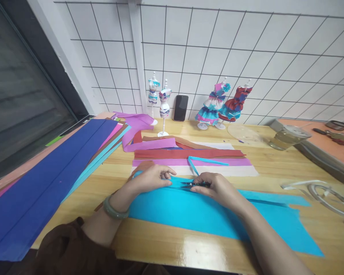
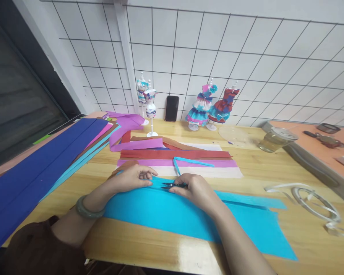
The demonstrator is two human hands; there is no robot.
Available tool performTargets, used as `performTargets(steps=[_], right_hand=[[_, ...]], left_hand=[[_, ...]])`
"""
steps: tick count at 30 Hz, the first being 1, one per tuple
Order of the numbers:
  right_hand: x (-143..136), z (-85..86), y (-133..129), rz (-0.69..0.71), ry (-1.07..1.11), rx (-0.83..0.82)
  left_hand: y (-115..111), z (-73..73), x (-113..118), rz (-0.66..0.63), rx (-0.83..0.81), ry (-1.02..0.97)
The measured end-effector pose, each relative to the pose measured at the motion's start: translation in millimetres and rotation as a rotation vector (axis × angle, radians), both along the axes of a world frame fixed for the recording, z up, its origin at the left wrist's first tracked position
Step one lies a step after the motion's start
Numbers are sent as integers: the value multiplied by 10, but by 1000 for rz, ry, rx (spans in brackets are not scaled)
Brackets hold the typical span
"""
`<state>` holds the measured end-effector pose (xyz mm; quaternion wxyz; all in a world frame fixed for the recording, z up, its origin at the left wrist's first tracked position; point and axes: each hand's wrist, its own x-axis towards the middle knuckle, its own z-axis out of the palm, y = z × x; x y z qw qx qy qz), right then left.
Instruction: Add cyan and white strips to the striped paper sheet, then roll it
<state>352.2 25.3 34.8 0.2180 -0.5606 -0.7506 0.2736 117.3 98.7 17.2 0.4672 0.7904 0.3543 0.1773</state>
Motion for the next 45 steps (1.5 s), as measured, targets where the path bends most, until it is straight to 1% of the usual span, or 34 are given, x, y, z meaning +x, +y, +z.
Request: performTargets(steps=[3, 6, 10, 14, 23, 30, 34, 37, 41, 45], right_hand=[[-15, 9, -5, 12, -4, 0], [-15, 27, -7, 18, -15, -2], [38, 33, -1, -21, -38, -25], [66, 35, 6, -40, -50, -69], [-96, -31, 48, 27, -45, 25], [-166, -44, 75, 54, -63, 47], [-178, -38, 73, 52, -60, 58], [-175, -23, 67, 60, -37, 53], [-166, -9, 55, 56, -11, 26], [-164, -30, 51, 23, -14, 32]], left_hand=[[10, -30, 1, -6, -6, -14], [12, -28, 4, -7, -24, -17], [11, 0, 7, -8, -57, -21], [13, 8, 6, -5, -56, -8], [8, -5, -1, -8, -66, -19], [21, -13, -1, -1, -78, -20], [37, -54, -6, -5, -88, -44], [39, -73, -7, 3, -65, -46], [27, -69, -3, 10, -41, -34], [6, -48, -2, 10, -17, -24]])
